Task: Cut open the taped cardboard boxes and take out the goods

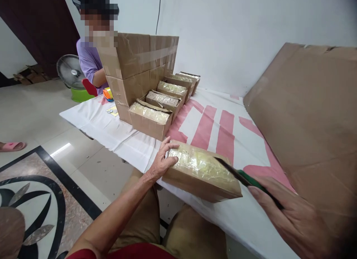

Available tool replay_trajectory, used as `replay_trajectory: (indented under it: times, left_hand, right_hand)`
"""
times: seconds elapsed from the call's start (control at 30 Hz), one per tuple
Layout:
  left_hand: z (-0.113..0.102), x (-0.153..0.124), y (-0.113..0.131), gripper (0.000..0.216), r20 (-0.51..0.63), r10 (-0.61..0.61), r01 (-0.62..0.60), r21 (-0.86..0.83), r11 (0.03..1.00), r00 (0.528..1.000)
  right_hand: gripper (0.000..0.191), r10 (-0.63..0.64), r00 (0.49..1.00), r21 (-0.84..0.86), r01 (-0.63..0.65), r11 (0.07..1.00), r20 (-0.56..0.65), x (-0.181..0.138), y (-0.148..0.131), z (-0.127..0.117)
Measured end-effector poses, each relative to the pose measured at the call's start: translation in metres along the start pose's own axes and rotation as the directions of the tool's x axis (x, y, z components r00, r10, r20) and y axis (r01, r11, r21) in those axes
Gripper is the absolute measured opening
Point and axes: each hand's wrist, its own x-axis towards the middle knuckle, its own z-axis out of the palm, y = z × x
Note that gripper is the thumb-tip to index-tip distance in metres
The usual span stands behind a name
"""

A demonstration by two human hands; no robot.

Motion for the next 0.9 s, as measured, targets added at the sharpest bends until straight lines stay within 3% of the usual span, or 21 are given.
replay_trajectory:
  times: [0.07, 0.17, 0.33, 0.57, 0.67, 0.8, 0.9]
  left_hand:
    - [0.002, -0.001, -0.001, 0.045, 0.002, -0.025, 0.025, -0.003, 1.000, 1.000]
    - [0.004, -0.003, -0.001, 0.048, -0.009, -0.050, 0.050, -0.030, 0.998, 0.999]
    - [0.008, -0.002, 0.000, 0.054, -0.006, -0.080, 0.079, -0.091, 0.993, 0.997]
    - [0.009, -0.003, -0.002, 0.056, 0.001, -0.106, 0.105, -0.118, 0.987, 0.994]
    - [0.009, -0.003, -0.002, 0.058, -0.003, -0.116, 0.114, -0.129, 0.985, 0.993]
    - [0.010, -0.004, -0.002, 0.059, -0.028, -0.127, 0.121, -0.161, 0.980, 0.991]
    - [0.010, -0.005, -0.001, 0.058, -0.029, -0.133, 0.128, -0.136, 0.982, 0.991]
  right_hand:
    - [0.036, -0.119, 0.987, 0.062, 0.113, 0.992, 0.110, 0.031, -0.033, 0.006]
    - [0.039, -0.226, 0.947, 0.059, 0.218, 0.974, 0.230, 0.065, -0.059, 0.019]
    - [0.041, -0.300, 0.891, -0.002, 0.320, 0.947, 0.341, 0.092, -0.067, 0.032]
    - [0.033, -0.404, 0.828, -0.071, 0.464, 0.883, 0.388, 0.106, -0.071, 0.036]
    - [0.026, -0.390, 0.815, -0.199, 0.506, 0.839, 0.428, 0.109, -0.079, 0.035]
    - [0.021, -0.273, 0.808, -0.377, 0.506, 0.776, 0.522, 0.111, -0.099, 0.033]
    - [0.020, -0.262, 0.797, -0.393, 0.518, 0.760, 0.544, 0.114, -0.108, 0.032]
